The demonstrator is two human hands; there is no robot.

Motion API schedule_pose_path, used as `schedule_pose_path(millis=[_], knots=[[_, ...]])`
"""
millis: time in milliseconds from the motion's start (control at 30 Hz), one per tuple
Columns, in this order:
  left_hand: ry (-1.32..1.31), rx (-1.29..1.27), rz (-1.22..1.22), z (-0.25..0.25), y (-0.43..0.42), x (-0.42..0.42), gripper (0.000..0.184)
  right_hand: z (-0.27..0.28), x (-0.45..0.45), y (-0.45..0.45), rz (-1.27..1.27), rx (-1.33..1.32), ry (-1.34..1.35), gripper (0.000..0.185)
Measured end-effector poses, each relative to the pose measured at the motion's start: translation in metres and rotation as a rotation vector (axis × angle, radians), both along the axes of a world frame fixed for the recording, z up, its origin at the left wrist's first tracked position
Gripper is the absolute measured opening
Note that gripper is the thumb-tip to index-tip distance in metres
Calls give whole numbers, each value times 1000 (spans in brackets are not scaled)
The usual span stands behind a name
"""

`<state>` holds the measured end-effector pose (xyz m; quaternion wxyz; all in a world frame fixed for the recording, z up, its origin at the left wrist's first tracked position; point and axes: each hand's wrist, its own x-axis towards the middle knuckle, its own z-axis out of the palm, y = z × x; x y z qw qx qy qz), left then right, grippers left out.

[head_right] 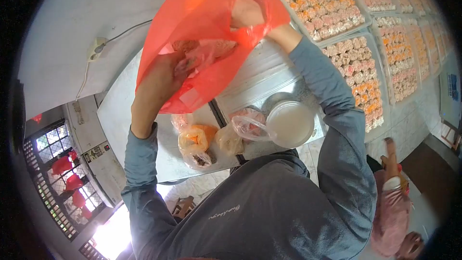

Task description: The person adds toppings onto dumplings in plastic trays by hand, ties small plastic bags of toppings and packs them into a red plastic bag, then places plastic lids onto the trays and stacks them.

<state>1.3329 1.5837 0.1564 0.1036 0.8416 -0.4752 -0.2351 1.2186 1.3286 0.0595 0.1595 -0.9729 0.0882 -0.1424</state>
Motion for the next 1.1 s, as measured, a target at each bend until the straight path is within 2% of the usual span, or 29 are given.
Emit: schedule_pose_path(millis=[100,167,200,300,400,467,500,567,600,667,700,733,767,800,867,900,1000,1033,1067,1100], knots=[[-55,24,-4,5,9,-4,23,6,-10,3,23,66,-53,49],[-373,-374,-146,-8,17,15,27,19,-18,4,97,157,-117,46],[-371,-383,-141,-12,18,22,27,27,-23,8,149,198,-154,45],[-581,-345,-94,-20,8,34,29,43,-37,28,323,269,-233,42],[-466,-291,29,7,-25,34,31,54,-53,55,339,65,-139,49],[-207,118,261,26,-47,34,29,75,-60,73,321,469,384,50],[-208,116,263,24,-49,32,29,67,-60,74,323,466,384,50],[111,-265,328,11,-48,30,39,43,-57,75,550,444,166,32],[108,-263,329,-2,-48,35,39,44,-57,74,553,444,163,32],[808,-695,482,-38,-49,53,41,49,-57,70,471,466,95,27],[802,-695,482,-54,-43,69,41,57,-58,65,474,466,90,27],[478,-403,324,-68,-32,90,42,68,-59,60,326,481,141,25],[314,-255,246,-72,-28,92,43,77,-59,56,175,493,190,23],[150,-114,158,-76,-23,93,45,80,-58,52,173,493,186,23],[-84,9,-115,-75,-16,71,62,84,-52,42,23,350,-43,30],[-88,6,-116,-72,-19,67,62,77,-47,44,-21,276,-120,27],[-345,221,-114,-62,-27,57,85,37,-38,62,-57,177,-176,28],[-362,375,-150,-56,-32,66,86,31,-42,70,-43,136,-158,29],[-369,361,-151,-55,-34,74,86,30,-46,70,-46,121,-165,29],[-265,448,-120,-61,-32,82,71,42,-52,78,-49,215,85,38]])
